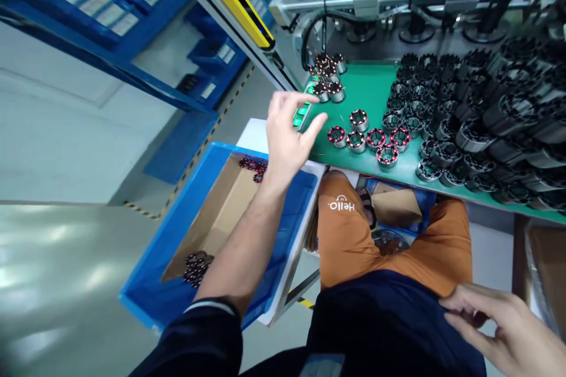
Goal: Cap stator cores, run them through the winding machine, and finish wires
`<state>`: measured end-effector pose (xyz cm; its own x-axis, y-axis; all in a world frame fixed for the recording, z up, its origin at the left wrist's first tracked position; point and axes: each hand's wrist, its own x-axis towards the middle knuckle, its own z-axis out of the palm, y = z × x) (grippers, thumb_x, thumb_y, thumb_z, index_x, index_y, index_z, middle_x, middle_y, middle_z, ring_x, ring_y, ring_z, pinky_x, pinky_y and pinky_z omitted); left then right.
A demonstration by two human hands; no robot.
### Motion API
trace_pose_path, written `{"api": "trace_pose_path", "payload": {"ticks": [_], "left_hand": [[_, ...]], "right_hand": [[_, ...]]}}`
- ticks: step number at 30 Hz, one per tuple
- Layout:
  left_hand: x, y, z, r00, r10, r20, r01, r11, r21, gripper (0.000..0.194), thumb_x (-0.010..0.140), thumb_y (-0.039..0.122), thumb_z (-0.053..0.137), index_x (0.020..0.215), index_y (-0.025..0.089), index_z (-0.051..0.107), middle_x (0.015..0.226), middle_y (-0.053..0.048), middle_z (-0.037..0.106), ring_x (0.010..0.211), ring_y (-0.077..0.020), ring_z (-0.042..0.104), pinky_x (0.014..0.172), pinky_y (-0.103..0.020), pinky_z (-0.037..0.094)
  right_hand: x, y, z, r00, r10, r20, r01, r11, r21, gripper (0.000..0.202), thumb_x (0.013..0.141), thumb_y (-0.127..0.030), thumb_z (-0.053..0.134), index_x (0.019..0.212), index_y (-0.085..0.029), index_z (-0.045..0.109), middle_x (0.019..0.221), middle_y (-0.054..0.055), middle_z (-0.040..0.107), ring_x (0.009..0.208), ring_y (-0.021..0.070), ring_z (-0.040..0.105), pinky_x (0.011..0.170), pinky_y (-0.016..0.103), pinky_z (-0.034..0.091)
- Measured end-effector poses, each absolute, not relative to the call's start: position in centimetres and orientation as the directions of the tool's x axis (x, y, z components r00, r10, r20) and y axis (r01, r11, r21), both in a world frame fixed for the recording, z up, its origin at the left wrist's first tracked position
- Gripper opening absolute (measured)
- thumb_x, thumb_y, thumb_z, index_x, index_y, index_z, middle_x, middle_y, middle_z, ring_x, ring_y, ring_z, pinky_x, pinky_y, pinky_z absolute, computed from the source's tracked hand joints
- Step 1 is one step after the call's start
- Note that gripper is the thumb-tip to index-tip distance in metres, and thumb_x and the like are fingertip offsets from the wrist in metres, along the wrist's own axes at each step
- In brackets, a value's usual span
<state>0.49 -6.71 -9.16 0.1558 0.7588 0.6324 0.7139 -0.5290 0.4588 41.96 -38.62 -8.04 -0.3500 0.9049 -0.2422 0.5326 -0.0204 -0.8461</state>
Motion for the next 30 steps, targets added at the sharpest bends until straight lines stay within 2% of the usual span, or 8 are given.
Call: {"api": "trace_pose_path", "payload": {"ticks": [5, 11, 15, 19, 21, 23, 26, 30], "left_hand": [[1.7, 1.2, -9.7, 0.191, 0.8, 0.569, 0.817, -0.451, 0.36, 0.043, 0.08, 0.036, 0.106, 0.117, 0.026, 0.084, 0.15, -0.015, 0.073, 0.143, -0.0442, 0.057, 0.126, -0.08, 0.052], [4.0, 1.0, -6.9, 0.236, 0.84, 0.488, 0.85, -0.422, 0.315, 0.022, 0.094, 0.035, 0.099, 0.1, 0.021, 0.082, 0.156, -0.02, 0.074, 0.151, -0.0487, 0.058, 0.132, -0.08, 0.046], [5.8, -5.7, -2.6, 0.22, 0.738, 0.638, 0.596, -0.619, 0.511, 0.011, 0.105, 0.032, 0.084, 0.108, 0.024, 0.077, 0.128, -0.012, 0.082, 0.127, -0.0353, 0.077, 0.12, -0.061, 0.063], [8.7, -14.0, 1.2, 0.463, 0.596, 0.657, -0.004, -0.739, 0.673, 0.06, 0.084, 0.02, 0.098, 0.13, 0.028, 0.061, 0.12, -0.001, 0.076, 0.104, -0.023, 0.09, 0.084, -0.034, 0.075], [9.8, -17.1, 2.0, 0.624, 0.548, 0.558, -0.063, -0.676, 0.734, 0.063, 0.082, 0.018, 0.099, 0.133, 0.03, 0.064, 0.132, -0.001, 0.076, 0.105, -0.0233, 0.092, 0.08, -0.031, 0.075], [10.6, -19.2, 1.6, 0.719, 0.522, 0.459, -0.015, -0.649, 0.761, 0.06, 0.082, 0.022, 0.1, 0.134, 0.03, 0.07, 0.126, 0.0, 0.082, 0.099, -0.0241, 0.091, 0.077, -0.031, 0.075], [11.3, -21.3, -0.2, 0.657, 0.594, 0.464, 0.013, -0.624, 0.781, 0.054, 0.088, 0.031, 0.102, 0.136, 0.032, 0.078, 0.124, -0.001, 0.09, 0.092, -0.0227, 0.09, 0.076, -0.03, 0.075], [11.8, -23.1, -2.5, 0.402, 0.666, 0.628, -0.012, -0.682, 0.731, 0.024, 0.105, 0.032, 0.096, 0.127, 0.03, 0.088, 0.119, 0.0, 0.094, 0.092, -0.0163, 0.091, 0.084, -0.024, 0.076]], "right_hand": [[40.6, -37.8, -7.1, -0.431, 0.856, -0.285, 0.556, 0.003, -0.832, 0.01, 0.099, -0.044, 0.084, 0.096, -0.037, 0.089, 0.078, -0.001, 0.085, 0.063, 0.0284, 0.086, 0.056, 0.028, 0.071], [39.3, -38.7, -7.6, -0.436, 0.881, -0.182, 0.54, 0.094, -0.836, 0.009, 0.1, -0.039, 0.081, 0.1, -0.035, 0.089, 0.082, -0.002, 0.087, 0.067, 0.0233, 0.088, 0.064, 0.023, 0.072], [40.0, -37.8, -6.8, -0.347, 0.918, -0.194, 0.546, 0.03, -0.837, 0.015, 0.107, -0.039, 0.086, 0.096, -0.029, 0.09, 0.079, 0.0, 0.084, 0.068, 0.0168, 0.084, 0.067, 0.018, 0.067], [38.6, -34.8, -3.6, -0.013, 0.991, -0.132, 0.223, -0.125, -0.967, 0.036, 0.115, -0.06, 0.079, 0.126, -0.028, 0.091, 0.095, 0.006, 0.09, 0.078, 0.02, 0.087, 0.075, 0.026, 0.074], [37.3, -32.9, -2.4, -0.078, 0.981, -0.177, -0.12, -0.185, -0.975, 0.069, 0.109, -0.083, 0.075, 0.158, -0.035, 0.078, 0.12, 0.008, 0.092, 0.1, 0.0274, 0.091, 0.08, 0.036, 0.078], [36.0, -31.4, -1.8, -0.199, 0.953, -0.227, -0.213, -0.268, -0.94, 0.07, 0.107, -0.068, 0.088, 0.167, -0.038, 0.071, 0.129, 0.007, 0.091, 0.114, 0.0303, 0.091, 0.091, 0.042, 0.08], [35.0, -30.3, -1.6, -0.239, 0.949, -0.205, -0.263, -0.267, -0.927, 0.048, 0.106, -0.051, 0.094, 0.151, -0.035, 0.084, 0.127, 0.005, 0.092, 0.113, 0.0273, 0.092, 0.104, 0.043, 0.078], [34.6, -30.2, -1.5, -0.15, 0.961, -0.231, -0.358, -0.271, -0.894, 0.039, 0.101, -0.058, 0.097, 0.13, -0.032, 0.091, 0.117, 0.004, 0.093, 0.102, 0.0257, 0.092, 0.102, 0.042, 0.079]]}}
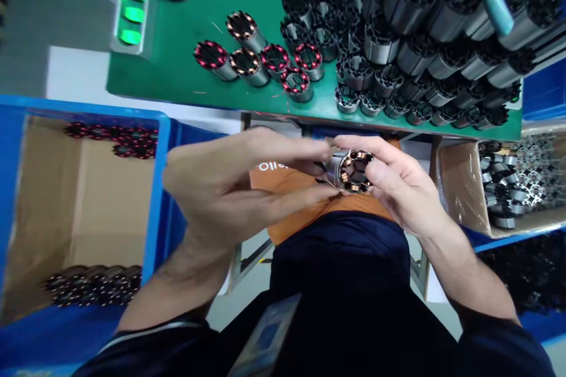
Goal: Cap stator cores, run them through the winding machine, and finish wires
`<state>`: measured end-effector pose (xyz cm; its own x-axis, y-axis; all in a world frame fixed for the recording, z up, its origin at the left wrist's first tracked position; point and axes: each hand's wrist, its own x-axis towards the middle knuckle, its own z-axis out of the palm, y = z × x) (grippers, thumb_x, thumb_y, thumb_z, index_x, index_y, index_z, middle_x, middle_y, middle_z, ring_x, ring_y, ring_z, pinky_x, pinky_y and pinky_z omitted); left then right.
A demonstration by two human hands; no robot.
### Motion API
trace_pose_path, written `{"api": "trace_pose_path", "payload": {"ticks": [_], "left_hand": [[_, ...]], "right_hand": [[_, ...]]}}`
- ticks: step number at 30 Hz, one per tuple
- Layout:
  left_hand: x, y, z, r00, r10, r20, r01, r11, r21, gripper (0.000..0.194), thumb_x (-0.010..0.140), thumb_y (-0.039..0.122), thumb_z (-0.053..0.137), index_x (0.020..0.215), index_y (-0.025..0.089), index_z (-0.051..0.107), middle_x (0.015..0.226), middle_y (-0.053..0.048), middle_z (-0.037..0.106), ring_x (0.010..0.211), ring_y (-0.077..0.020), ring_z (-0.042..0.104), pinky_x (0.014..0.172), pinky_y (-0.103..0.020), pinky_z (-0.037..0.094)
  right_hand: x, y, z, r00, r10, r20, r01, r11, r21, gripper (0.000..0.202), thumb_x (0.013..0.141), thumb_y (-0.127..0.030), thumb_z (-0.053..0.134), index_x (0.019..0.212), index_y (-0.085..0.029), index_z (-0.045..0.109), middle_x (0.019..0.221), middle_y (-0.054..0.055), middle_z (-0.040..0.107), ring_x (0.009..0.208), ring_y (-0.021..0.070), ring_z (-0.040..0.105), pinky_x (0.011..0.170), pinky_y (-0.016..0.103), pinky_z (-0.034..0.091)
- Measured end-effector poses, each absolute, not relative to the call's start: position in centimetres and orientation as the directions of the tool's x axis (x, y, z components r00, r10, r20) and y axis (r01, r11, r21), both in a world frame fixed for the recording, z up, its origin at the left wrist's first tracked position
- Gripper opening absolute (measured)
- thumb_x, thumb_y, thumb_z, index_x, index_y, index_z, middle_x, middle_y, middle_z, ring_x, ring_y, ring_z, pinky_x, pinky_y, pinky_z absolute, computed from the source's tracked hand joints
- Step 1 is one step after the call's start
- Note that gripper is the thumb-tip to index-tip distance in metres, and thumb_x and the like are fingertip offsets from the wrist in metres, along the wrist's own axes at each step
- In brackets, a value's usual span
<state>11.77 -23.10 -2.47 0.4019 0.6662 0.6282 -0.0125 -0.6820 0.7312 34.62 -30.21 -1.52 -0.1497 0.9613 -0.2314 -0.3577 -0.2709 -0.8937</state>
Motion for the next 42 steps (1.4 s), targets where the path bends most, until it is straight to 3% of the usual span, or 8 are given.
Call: {"api": "trace_pose_path", "payload": {"ticks": [8, 14, 18, 22, 28, 31, 34, 42], "left_hand": [[10.7, -24.3, -3.0, 0.517, 0.648, 0.559, 0.179, -0.72, 0.67, 0.004, 0.113, 0.023, 0.086, 0.113, 0.027, 0.087, 0.111, 0.001, 0.093, 0.097, -0.0145, 0.089, 0.089, -0.025, 0.072], [9.3, -23.9, -7.6, 0.641, 0.694, 0.327, 0.395, -0.664, 0.635, 0.007, 0.109, 0.016, 0.085, 0.105, 0.021, 0.085, 0.1, -0.002, 0.089, 0.09, -0.0213, 0.087, 0.083, -0.034, 0.068], [10.4, -24.3, -6.8, 0.395, 0.841, 0.37, 0.177, -0.465, 0.867, 0.014, 0.1, 0.029, 0.1, 0.11, 0.028, 0.091, 0.107, -0.001, 0.091, 0.095, -0.0203, 0.087, 0.089, -0.035, 0.072], [12.1, -24.6, -4.7, 0.285, 0.882, 0.375, 0.066, -0.408, 0.911, 0.013, 0.101, 0.04, 0.1, 0.109, 0.032, 0.093, 0.114, -0.003, 0.089, 0.106, -0.0232, 0.085, 0.096, -0.042, 0.074], [12.3, -24.9, -7.9, 0.356, 0.913, 0.202, -0.157, -0.154, 0.976, 0.008, 0.105, 0.03, 0.095, 0.1, 0.026, 0.091, 0.107, -0.003, 0.089, 0.1, -0.0178, 0.085, 0.086, -0.029, 0.071], [12.1, -24.7, -9.2, 0.377, 0.913, 0.156, -0.229, -0.071, 0.971, 0.008, 0.104, 0.034, 0.097, 0.104, 0.027, 0.094, 0.104, -0.003, 0.09, 0.094, -0.0163, 0.085, 0.082, -0.027, 0.069], [12.2, -24.6, -8.4, 0.403, 0.901, 0.163, -0.238, -0.069, 0.969, 0.019, 0.102, 0.045, 0.099, 0.116, 0.032, 0.096, 0.113, -0.004, 0.09, 0.1, -0.0184, 0.085, 0.083, -0.03, 0.07], [12.3, -25.1, -9.2, 0.496, 0.866, 0.064, -0.183, 0.032, 0.983, 0.031, 0.109, 0.053, 0.088, 0.101, 0.023, 0.084, 0.122, -0.01, 0.088, 0.112, -0.0225, 0.085, 0.086, -0.032, 0.071]], "right_hand": [[34.5, -30.1, -1.5, -0.098, 0.95, -0.297, -0.439, -0.309, -0.844, 0.037, 0.093, -0.054, 0.106, 0.124, -0.037, 0.096, 0.109, -0.001, 0.092, 0.085, 0.014, 0.085, 0.083, 0.022, 0.075], [35.6, -30.4, -2.0, 0.119, 0.969, -0.215, -0.277, -0.176, -0.945, 0.042, 0.09, -0.058, 0.107, 0.127, -0.04, 0.094, 0.113, -0.001, 0.093, 0.094, 0.0207, 0.089, 0.082, 0.03, 0.078], [34.8, -31.0, -2.9, 0.131, 0.982, -0.139, -0.151, -0.119, -0.981, 0.039, 0.097, -0.051, 0.103, 0.133, -0.037, 0.092, 0.117, 0.001, 0.093, 0.11, 0.0238, 0.091, 0.106, 0.039, 0.078], [33.7, -31.2, -3.6, 0.12, 0.983, -0.139, -0.101, -0.127, -0.987, 0.041, 0.097, -0.043, 0.105, 0.134, -0.037, 0.09, 0.128, 0.001, 0.093, 0.114, 0.0234, 0.091, 0.104, 0.038, 0.078], [34.4, -31.8, -3.5, 0.089, 0.978, -0.189, -0.151, -0.174, -0.973, 0.045, 0.104, -0.061, 0.094, 0.138, -0.031, 0.088, 0.118, 0.006, 0.092, 0.112, 0.028, 0.091, 0.102, 0.044, 0.079], [34.6, -32.1, -3.6, 0.067, 0.979, -0.191, -0.17, -0.177, -0.969, 0.038, 0.105, -0.054, 0.094, 0.134, -0.03, 0.089, 0.115, 0.006, 0.093, 0.105, 0.0267, 0.092, 0.093, 0.041, 0.079], [34.3, -32.1, -4.1, 0.023, 0.982, -0.19, -0.152, -0.184, -0.971, 0.034, 0.102, -0.047, 0.098, 0.13, -0.03, 0.089, 0.113, 0.004, 0.093, 0.101, 0.0245, 0.092, 0.093, 0.038, 0.079], [34.1, -32.4, -4.4, 0.001, 0.98, -0.198, -0.175, -0.194, -0.965, 0.044, 0.103, -0.056, 0.094, 0.137, -0.031, 0.084, 0.116, 0.006, 0.092, 0.104, 0.0269, 0.091, 0.099, 0.043, 0.077]]}}
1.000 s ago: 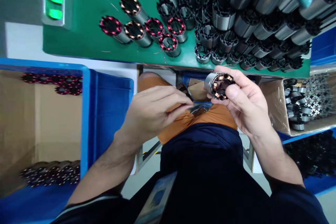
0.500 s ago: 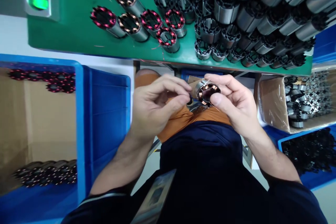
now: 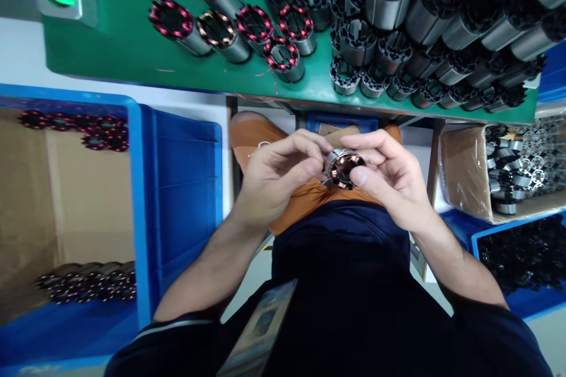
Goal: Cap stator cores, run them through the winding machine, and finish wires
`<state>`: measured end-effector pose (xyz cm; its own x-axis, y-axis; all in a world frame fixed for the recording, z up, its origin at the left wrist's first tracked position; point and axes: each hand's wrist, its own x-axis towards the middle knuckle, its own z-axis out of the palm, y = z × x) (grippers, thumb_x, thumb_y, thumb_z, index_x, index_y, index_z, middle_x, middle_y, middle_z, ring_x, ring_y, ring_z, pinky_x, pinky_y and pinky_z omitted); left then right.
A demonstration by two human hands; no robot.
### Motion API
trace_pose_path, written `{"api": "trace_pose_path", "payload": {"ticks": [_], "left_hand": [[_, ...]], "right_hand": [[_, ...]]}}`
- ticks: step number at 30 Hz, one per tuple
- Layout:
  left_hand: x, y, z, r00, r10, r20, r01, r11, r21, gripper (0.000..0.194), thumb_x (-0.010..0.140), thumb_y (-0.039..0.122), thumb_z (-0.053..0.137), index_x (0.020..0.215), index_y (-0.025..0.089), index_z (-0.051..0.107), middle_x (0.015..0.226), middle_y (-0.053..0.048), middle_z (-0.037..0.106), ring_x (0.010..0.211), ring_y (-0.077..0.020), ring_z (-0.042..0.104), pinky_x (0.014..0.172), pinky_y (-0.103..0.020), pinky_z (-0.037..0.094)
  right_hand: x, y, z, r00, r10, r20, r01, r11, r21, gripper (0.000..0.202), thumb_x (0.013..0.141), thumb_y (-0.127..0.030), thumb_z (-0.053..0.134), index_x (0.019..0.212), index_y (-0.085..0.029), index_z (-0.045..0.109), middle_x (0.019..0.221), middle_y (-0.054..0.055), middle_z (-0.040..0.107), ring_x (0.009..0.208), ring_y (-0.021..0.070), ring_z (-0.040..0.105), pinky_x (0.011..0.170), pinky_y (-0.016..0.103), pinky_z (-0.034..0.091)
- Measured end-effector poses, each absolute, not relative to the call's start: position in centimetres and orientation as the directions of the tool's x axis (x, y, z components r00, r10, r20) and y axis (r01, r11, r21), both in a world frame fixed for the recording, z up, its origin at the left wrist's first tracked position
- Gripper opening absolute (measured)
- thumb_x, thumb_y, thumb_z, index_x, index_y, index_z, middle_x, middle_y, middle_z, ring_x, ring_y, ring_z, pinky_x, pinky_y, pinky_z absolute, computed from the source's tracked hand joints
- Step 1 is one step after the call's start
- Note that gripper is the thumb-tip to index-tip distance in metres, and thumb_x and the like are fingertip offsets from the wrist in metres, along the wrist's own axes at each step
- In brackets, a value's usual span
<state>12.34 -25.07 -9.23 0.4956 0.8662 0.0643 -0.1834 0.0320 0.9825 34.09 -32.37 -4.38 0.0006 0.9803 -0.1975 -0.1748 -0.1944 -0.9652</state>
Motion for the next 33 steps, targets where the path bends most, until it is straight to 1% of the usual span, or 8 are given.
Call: {"api": "trace_pose_path", "payload": {"ticks": [4, 10, 16, 20, 23, 26, 30, 33], "left_hand": [[11.8, -25.4, -10.4, 0.407, 0.912, 0.055, -0.177, 0.02, 0.984, 0.031, 0.112, 0.052, 0.085, 0.106, 0.024, 0.073, 0.122, -0.008, 0.088, 0.109, -0.0197, 0.087, 0.09, -0.031, 0.073], [12.0, -26.0, -7.2, 0.378, 0.819, 0.431, -0.044, -0.45, 0.892, 0.061, 0.096, 0.055, 0.102, 0.137, 0.033, 0.063, 0.141, -0.006, 0.086, 0.128, -0.0269, 0.088, 0.107, -0.041, 0.077], [11.7, -26.5, -7.2, 0.429, 0.792, 0.435, -0.022, -0.472, 0.881, 0.064, 0.099, 0.049, 0.099, 0.151, 0.033, 0.066, 0.139, -0.004, 0.089, 0.119, -0.0274, 0.092, 0.102, -0.039, 0.079], [12.0, -26.2, -6.2, 0.468, 0.735, 0.491, 0.066, -0.583, 0.81, 0.042, 0.105, 0.033, 0.093, 0.144, 0.038, 0.079, 0.129, 0.002, 0.092, 0.11, -0.0249, 0.093, 0.099, -0.041, 0.079], [12.7, -25.9, -5.5, 0.358, 0.719, 0.596, 0.105, -0.665, 0.739, 0.023, 0.103, 0.026, 0.092, 0.124, 0.034, 0.085, 0.111, 0.003, 0.093, 0.094, -0.0195, 0.09, 0.085, -0.034, 0.077], [13.2, -25.6, -5.5, 0.257, 0.741, 0.62, 0.153, -0.665, 0.731, 0.02, 0.098, 0.021, 0.097, 0.113, 0.027, 0.086, 0.101, 0.001, 0.09, 0.09, -0.0168, 0.085, 0.083, -0.03, 0.073], [13.4, -25.5, -6.2, 0.244, 0.753, 0.612, 0.134, -0.651, 0.747, 0.019, 0.104, 0.03, 0.095, 0.12, 0.027, 0.086, 0.107, 0.001, 0.088, 0.092, -0.0165, 0.081, 0.084, -0.031, 0.07], [13.5, -25.5, -6.7, 0.256, 0.781, 0.57, 0.131, -0.612, 0.78, 0.021, 0.108, 0.04, 0.093, 0.121, 0.026, 0.085, 0.106, 0.0, 0.087, 0.092, -0.0171, 0.08, 0.082, -0.033, 0.068]], "right_hand": [[34.2, -32.5, -3.9, 0.063, 0.975, -0.212, -0.151, -0.2, -0.968, 0.049, 0.101, -0.06, 0.096, 0.14, -0.034, 0.081, 0.11, 0.004, 0.091, 0.103, 0.029, 0.091, 0.099, 0.046, 0.077], [33.1, -32.2, -3.8, 0.043, 0.975, -0.22, -0.098, -0.215, -0.972, 0.06, 0.097, -0.056, 0.103, 0.146, -0.035, 0.075, 0.108, 0.001, 0.09, 0.098, 0.025, 0.089, 0.09, 0.039, 0.075], [33.6, -31.8, -3.2, -0.025, 0.993, -0.112, 0.015, -0.111, -0.994, 0.042, 0.096, -0.044, 0.105, 0.133, -0.035, 0.088, 0.117, 0.003, 0.088, 0.101, 0.0225, 0.084, 0.088, 0.036, 0.073], [34.7, -31.8, -3.3, 0.092, 0.995, 0.04, 0.166, 0.024, -0.986, 0.017, 0.096, -0.048, 0.104, 0.1, -0.035, 0.095, 0.097, 0.004, 0.084, 0.09, 0.0253, 0.077, 0.087, 0.045, 0.072], [35.5, -31.8, -3.5, 0.234, 0.97, 0.072, 0.147, 0.038, -0.988, 0.011, 0.101, -0.046, 0.1, 0.098, -0.037, 0.094, 0.086, 0.0, 0.078, 0.081, 0.0235, 0.072, 0.091, 0.046, 0.07], [35.8, -31.9, -3.7, 0.345, 0.934, 0.096, 0.162, 0.042, -0.986, 0.017, 0.105, -0.055, 0.094, 0.095, -0.042, 0.09, 0.085, 0.0, 0.074, 0.082, 0.0243, 0.071, 0.1, 0.047, 0.07], [35.0, -32.5, -4.3, 0.223, 0.957, 0.186, 0.266, 0.124, -0.956, 0.03, 0.091, -0.059, 0.104, 0.112, -0.041, 0.093, 0.09, 0.003, 0.077, 0.086, 0.0291, 0.073, 0.103, 0.056, 0.071], [34.4, -32.8, -4.6, 0.187, 0.961, 0.202, 0.322, 0.135, -0.937, 0.024, 0.094, -0.058, 0.102, 0.103, -0.037, 0.094, 0.087, 0.005, 0.078, 0.088, 0.031, 0.073, 0.107, 0.062, 0.07]]}}
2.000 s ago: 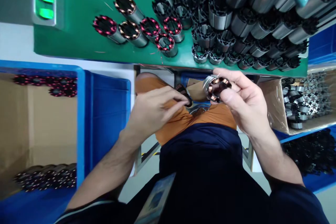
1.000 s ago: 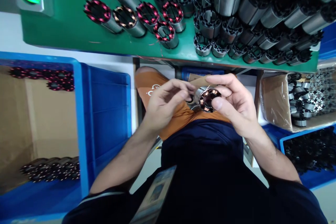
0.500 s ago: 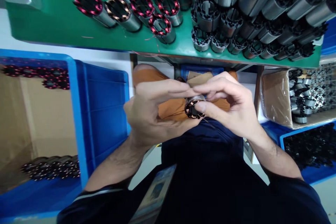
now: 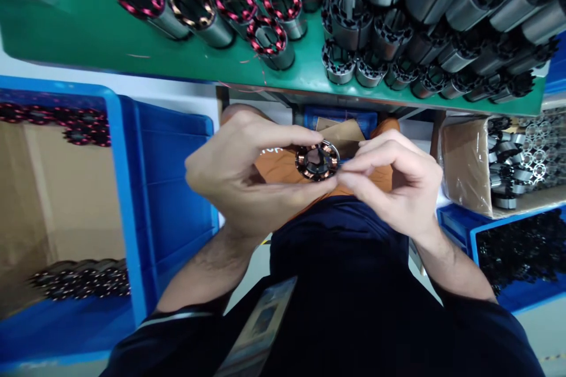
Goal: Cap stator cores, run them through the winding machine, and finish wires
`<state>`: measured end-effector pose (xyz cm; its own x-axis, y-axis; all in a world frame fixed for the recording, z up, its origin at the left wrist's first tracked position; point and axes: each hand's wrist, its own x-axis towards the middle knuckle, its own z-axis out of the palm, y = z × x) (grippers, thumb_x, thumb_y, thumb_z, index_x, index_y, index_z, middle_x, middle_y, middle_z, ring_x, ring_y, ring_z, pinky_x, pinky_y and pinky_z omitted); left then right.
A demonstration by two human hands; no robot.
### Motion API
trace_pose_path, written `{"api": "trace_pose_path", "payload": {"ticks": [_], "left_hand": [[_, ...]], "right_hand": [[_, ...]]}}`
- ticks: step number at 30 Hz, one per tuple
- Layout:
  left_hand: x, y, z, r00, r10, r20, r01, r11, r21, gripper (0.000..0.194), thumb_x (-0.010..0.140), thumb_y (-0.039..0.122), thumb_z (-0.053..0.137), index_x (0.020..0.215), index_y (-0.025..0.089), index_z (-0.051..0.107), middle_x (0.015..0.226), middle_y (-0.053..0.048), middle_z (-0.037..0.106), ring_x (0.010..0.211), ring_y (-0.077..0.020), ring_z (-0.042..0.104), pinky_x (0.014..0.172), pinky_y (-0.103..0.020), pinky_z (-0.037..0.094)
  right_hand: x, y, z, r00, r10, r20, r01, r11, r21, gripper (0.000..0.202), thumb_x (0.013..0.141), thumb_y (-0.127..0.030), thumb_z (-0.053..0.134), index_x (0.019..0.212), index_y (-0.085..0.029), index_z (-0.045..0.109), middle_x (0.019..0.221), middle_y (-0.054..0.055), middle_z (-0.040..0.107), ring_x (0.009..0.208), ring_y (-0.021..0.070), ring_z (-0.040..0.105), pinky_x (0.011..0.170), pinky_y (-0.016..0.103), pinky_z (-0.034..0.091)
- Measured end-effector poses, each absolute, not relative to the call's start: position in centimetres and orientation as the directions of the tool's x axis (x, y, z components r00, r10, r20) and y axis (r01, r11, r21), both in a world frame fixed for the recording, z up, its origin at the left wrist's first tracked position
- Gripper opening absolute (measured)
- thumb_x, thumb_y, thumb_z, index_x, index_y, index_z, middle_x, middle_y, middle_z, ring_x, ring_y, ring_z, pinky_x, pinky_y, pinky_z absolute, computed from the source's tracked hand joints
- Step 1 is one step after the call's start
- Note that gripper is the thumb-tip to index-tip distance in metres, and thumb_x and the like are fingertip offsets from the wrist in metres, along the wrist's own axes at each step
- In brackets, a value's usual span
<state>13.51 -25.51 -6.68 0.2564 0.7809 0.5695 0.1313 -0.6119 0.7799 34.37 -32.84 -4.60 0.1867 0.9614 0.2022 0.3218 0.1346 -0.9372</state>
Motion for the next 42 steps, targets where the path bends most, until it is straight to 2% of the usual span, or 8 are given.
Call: {"api": "trace_pose_path", "payload": {"ticks": [10, 16, 20, 29, 33, 37, 39, 42], "left_hand": [[13.7, -26.0, -6.4, 0.383, 0.812, 0.44, 0.162, -0.528, 0.834, 0.035, 0.119, 0.061, 0.073, 0.125, 0.027, 0.069, 0.124, -0.007, 0.08, 0.121, -0.0237, 0.078, 0.11, -0.042, 0.07], [14.3, -26.2, -6.3, 0.277, 0.753, 0.597, 0.237, -0.655, 0.717, 0.025, 0.119, 0.051, 0.07, 0.125, 0.028, 0.061, 0.114, -0.007, 0.075, 0.113, -0.0241, 0.076, 0.1, -0.041, 0.07], [14.1, -26.1, -6.9, 0.324, 0.716, 0.619, 0.315, -0.698, 0.643, 0.029, 0.116, 0.051, 0.077, 0.13, 0.028, 0.067, 0.121, -0.011, 0.077, 0.115, -0.0257, 0.076, 0.102, -0.041, 0.069], [14.2, -26.3, -8.9, 0.351, 0.671, 0.653, 0.288, -0.741, 0.606, 0.027, 0.119, 0.049, 0.066, 0.138, 0.028, 0.068, 0.121, -0.009, 0.073, 0.106, -0.026, 0.077, 0.094, -0.042, 0.066], [13.7, -26.3, -7.2, 0.37, 0.691, 0.621, 0.234, -0.716, 0.657, 0.014, 0.113, 0.032, 0.071, 0.125, 0.027, 0.073, 0.115, -0.009, 0.071, 0.098, -0.0228, 0.073, 0.088, -0.039, 0.069], [12.8, -25.3, -5.8, 0.61, 0.781, 0.136, 0.038, -0.2, 0.979, 0.022, 0.113, 0.046, 0.071, 0.117, 0.024, 0.075, 0.106, -0.007, 0.079, 0.077, -0.018, 0.074, 0.071, -0.033, 0.067], [12.3, -24.8, -6.3, 0.822, 0.54, -0.183, 0.014, 0.303, 0.953, 0.051, 0.118, 0.068, 0.052, 0.116, 0.022, 0.073, 0.09, -0.006, 0.08, 0.056, -0.0171, 0.068, 0.054, -0.032, 0.06], [11.8, -25.0, -7.8, 0.826, 0.505, -0.249, 0.005, 0.436, 0.9, 0.068, 0.114, 0.087, 0.048, 0.121, 0.023, 0.07, 0.076, -0.002, 0.077, 0.044, -0.0167, 0.061, 0.043, -0.03, 0.048]], "right_hand": [[34.5, -32.3, -3.8, 0.232, 0.946, 0.225, 0.382, 0.124, -0.916, 0.023, 0.099, -0.06, 0.098, 0.096, -0.038, 0.091, 0.088, 0.005, 0.078, 0.095, 0.0325, 0.075, 0.116, 0.064, 0.069], [30.9, -33.1, -4.2, 0.282, 0.95, -0.136, -0.094, -0.114, -0.989, 0.024, 0.106, -0.054, 0.093, 0.124, -0.038, 0.091, 0.106, 0.003, 0.085, 0.09, 0.0232, 0.079, 0.091, 0.044, 0.075], [29.4, -33.8, -5.1, 0.253, 0.93, -0.266, -0.222, -0.212, -0.952, 0.031, 0.103, -0.055, 0.096, 0.129, -0.039, 0.092, 0.114, 0.004, 0.088, 0.108, 0.0259, 0.084, 0.106, 0.047, 0.074], [30.6, -33.2, -5.6, 0.226, 0.95, -0.215, -0.212, -0.167, -0.963, 0.01, 0.104, -0.045, 0.098, 0.104, -0.036, 0.094, 0.1, 0.0, 0.087, 0.093, 0.0185, 0.08, 0.088, 0.034, 0.069], [33.1, -32.3, -4.5, 0.098, 0.993, -0.059, 0.017, -0.061, -0.998, 0.01, 0.107, -0.043, 0.094, 0.103, -0.034, 0.091, 0.112, 0.004, 0.082, 0.107, 0.0239, 0.08, 0.098, 0.043, 0.07], [35.9, -30.9, -1.7, -0.156, 0.969, 0.19, 0.458, 0.241, -0.855, 0.004, 0.104, -0.033, 0.095, 0.103, -0.034, 0.091, 0.14, 0.008, 0.085, 0.136, 0.0361, 0.081, 0.122, 0.06, 0.066], [36.7, -30.6, -0.6, -0.306, 0.929, 0.209, 0.536, 0.35, -0.769, 0.008, 0.103, -0.025, 0.093, 0.105, -0.032, 0.089, 0.151, 0.008, 0.086, 0.143, 0.0378, 0.081, 0.125, 0.059, 0.066], [37.1, -31.0, -0.4, -0.231, 0.971, -0.054, 0.384, 0.04, -0.923, 0.01, 0.108, -0.033, 0.09, 0.103, -0.026, 0.084, 0.141, 0.011, 0.09, 0.133, 0.0332, 0.088, 0.112, 0.048, 0.074]]}}
